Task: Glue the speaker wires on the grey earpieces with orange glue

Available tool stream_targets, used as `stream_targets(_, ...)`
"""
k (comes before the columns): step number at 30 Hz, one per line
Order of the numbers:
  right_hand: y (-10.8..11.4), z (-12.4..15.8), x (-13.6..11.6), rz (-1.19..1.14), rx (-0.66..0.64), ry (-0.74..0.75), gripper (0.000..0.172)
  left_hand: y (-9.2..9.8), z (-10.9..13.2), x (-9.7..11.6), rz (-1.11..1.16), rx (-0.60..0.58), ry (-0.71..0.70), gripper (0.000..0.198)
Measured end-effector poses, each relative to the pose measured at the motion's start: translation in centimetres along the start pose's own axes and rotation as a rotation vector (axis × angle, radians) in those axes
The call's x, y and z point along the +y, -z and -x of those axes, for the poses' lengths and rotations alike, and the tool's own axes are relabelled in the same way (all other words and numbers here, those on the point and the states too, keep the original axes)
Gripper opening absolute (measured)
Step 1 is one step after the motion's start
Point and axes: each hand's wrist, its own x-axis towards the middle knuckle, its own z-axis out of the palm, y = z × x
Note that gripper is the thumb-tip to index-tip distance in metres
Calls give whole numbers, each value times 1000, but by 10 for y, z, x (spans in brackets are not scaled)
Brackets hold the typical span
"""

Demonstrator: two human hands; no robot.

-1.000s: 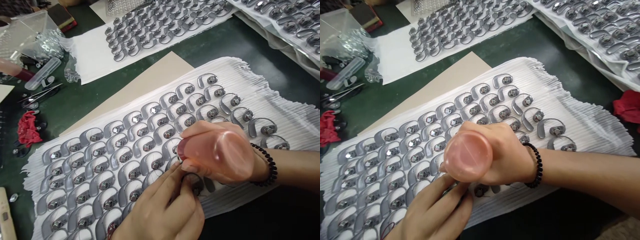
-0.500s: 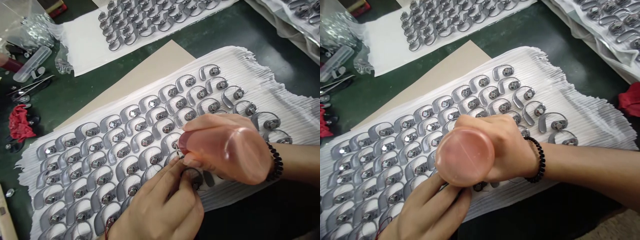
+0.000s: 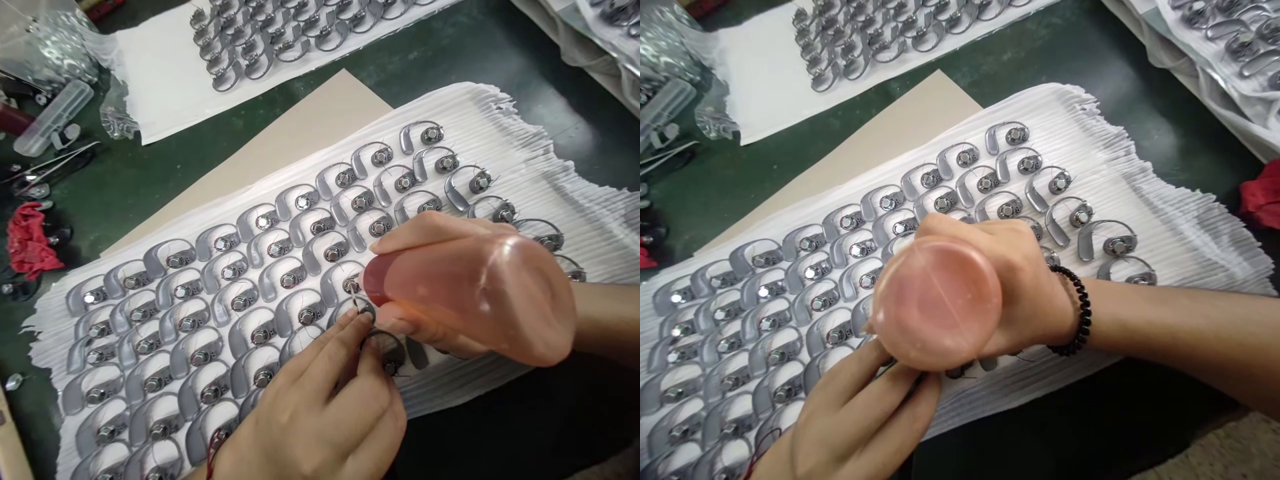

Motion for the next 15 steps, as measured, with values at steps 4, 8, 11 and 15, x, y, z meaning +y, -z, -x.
stream_targets(4,-3,1,1,4,31,-30,25,0,-1,0,-2,6,-6,14)
stream_targets(8,-5,3,2,36,46,17,28,1,-4,-2,-1,-17,-19,12)
stream_targets(11,-5,6,4,159,63,29,29,3,-4,-4,-23,-22,-32,14)
stream_targets(15,-3,8,4,276,45,76,32,3,5,-4,-10,-85,38,17)
